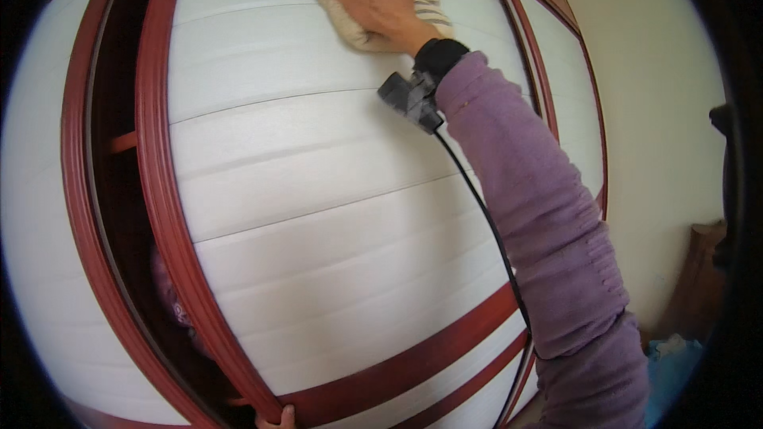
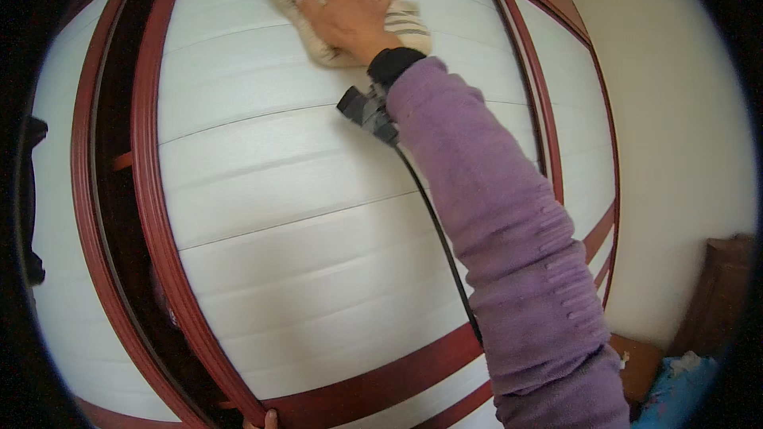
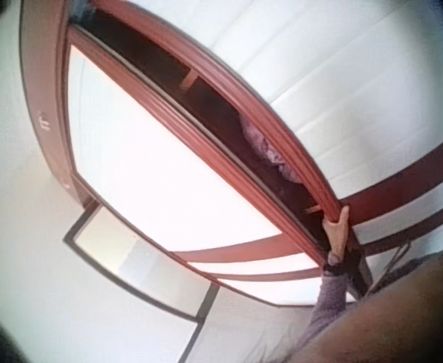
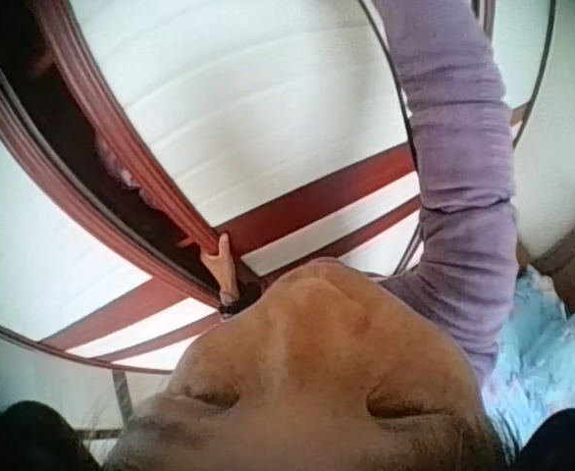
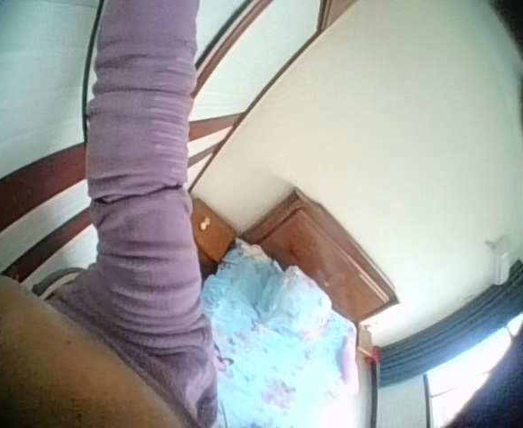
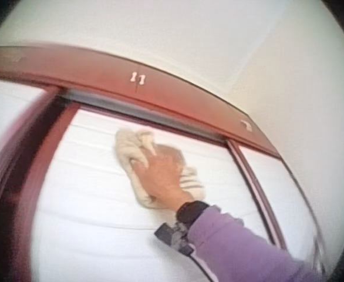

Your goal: The person wipes the exterior of a white wardrobe with red trim using a beige cloth. They systematically clean the upper, middle, and lower sections of the cabinet doors, moving the cloth in horizontal and vertical strokes.

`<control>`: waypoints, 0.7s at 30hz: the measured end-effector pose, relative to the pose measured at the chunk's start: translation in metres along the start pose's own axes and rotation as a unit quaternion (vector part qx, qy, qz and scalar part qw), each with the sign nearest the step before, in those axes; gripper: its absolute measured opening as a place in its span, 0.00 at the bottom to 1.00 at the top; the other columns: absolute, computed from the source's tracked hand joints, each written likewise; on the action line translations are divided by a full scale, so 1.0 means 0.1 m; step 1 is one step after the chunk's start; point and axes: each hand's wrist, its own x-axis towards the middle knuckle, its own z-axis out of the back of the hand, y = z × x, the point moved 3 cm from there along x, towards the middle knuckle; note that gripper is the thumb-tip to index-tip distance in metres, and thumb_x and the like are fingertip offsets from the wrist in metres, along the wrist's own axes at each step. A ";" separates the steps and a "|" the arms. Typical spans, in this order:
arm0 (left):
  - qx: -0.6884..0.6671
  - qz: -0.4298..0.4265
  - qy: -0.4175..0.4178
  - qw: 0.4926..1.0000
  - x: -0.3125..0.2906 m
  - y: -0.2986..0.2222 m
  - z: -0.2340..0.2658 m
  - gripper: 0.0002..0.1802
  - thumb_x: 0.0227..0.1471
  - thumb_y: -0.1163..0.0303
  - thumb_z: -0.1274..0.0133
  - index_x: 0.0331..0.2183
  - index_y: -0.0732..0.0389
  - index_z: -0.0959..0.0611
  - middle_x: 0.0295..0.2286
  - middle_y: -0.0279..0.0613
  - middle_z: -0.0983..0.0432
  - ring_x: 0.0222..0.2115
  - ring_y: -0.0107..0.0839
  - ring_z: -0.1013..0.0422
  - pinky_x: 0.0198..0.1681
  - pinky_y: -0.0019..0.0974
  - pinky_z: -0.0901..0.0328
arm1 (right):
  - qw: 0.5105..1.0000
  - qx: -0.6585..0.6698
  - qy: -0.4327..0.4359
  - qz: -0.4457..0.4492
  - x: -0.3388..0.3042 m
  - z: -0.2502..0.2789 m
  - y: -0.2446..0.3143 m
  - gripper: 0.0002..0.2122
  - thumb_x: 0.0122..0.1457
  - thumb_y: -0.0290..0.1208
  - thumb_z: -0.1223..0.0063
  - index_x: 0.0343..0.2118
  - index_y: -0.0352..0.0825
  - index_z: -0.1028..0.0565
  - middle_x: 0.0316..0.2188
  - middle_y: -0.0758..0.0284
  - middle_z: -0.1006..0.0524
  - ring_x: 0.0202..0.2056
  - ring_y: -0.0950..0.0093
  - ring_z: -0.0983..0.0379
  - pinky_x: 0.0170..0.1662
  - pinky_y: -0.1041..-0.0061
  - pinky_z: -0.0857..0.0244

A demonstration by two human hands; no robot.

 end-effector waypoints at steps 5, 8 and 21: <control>-0.014 0.019 -0.013 1.000 -0.02 0.13 -0.14 0.19 0.50 0.68 0.37 0.41 0.70 0.20 0.33 0.39 0.22 0.33 0.31 0.29 0.39 0.35 0.33 | 1.000 -0.006 -0.022 0.006 0.10 -0.04 -0.21 0.30 0.61 0.59 0.57 0.62 0.48 0.30 0.61 0.60 0.32 0.61 0.54 0.38 0.59 0.43 0.51; -0.038 0.035 -0.014 0.999 -0.02 0.18 -0.20 0.19 0.49 0.69 0.36 0.41 0.70 0.19 0.32 0.38 0.23 0.32 0.30 0.30 0.38 0.34 0.33 | 0.998 -0.015 -0.027 0.054 0.22 -0.15 0.05 0.30 0.60 0.58 0.55 0.62 0.48 0.31 0.60 0.59 0.31 0.60 0.53 0.38 0.58 0.43 0.50; -0.084 0.041 -0.044 0.995 0.26 1.07 -0.10 0.16 0.47 0.73 0.36 0.38 0.65 0.22 0.24 0.34 0.29 0.19 0.26 0.36 0.19 0.34 0.40 | 0.984 0.049 -0.039 0.168 0.60 -0.39 1.54 0.27 0.61 0.53 0.54 0.58 0.44 0.28 0.51 0.50 0.25 0.54 0.53 0.31 0.56 0.50 0.45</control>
